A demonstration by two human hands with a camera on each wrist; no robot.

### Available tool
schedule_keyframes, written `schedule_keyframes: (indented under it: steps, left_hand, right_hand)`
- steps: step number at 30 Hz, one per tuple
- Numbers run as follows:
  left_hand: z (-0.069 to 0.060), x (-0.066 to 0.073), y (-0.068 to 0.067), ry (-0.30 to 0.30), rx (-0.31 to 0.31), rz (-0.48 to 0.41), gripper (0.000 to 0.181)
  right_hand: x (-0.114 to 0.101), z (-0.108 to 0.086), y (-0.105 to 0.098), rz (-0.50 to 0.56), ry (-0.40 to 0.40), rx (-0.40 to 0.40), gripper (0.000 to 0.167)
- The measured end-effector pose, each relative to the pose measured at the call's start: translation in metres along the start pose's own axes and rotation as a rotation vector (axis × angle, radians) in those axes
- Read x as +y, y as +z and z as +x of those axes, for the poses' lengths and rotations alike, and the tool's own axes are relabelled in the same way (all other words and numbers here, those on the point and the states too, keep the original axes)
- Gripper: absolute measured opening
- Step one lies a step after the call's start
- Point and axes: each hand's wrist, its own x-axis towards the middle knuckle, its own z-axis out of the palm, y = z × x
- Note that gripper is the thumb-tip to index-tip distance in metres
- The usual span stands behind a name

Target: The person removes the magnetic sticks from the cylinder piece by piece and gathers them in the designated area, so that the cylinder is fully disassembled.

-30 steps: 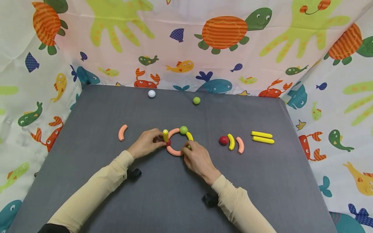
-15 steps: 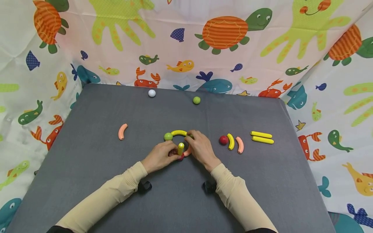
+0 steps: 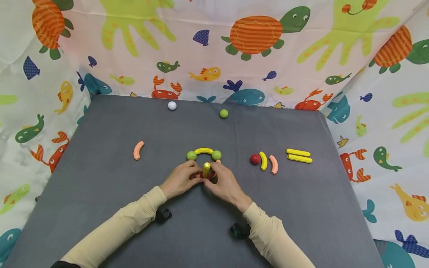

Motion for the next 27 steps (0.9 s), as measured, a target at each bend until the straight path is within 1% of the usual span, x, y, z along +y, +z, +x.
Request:
schedule_keyframes:
  steps: [2, 6, 16, 24, 27]
  left_hand:
    - [-0.0001, -0.0003, -0.0005, -0.007, 0.0, 0.002, 0.017]
    - [0.0007, -0.0001, -0.0007, -0.009, 0.003, -0.001, 0.013]
    - [-0.0003, 0.0001, 0.0, -0.006, -0.003, 0.004, 0.009]
    - [-0.0004, 0.0004, -0.0016, -0.018, -0.009, -0.006, 0.012]
    - [0.0003, -0.0003, -0.0021, -0.008, -0.002, -0.003, 0.015]
  right_hand:
    - [-0.0021, 0.0014, 0.0036, -0.011, -0.01, -0.005, 0.03]
    - [-0.0035, 0.0048, 0.0076, -0.034, -0.019, 0.016, 0.025]
    - [-0.0082, 0.006, 0.0059, -0.121, -0.076, 0.025, 0.017]
    - [-0.0076, 0.0039, 0.0066, -0.15, -0.075, 0.031, 0.022]
    - [-0.009, 0.0051, 0.0045, -0.156, -0.078, 0.058, 0.023]
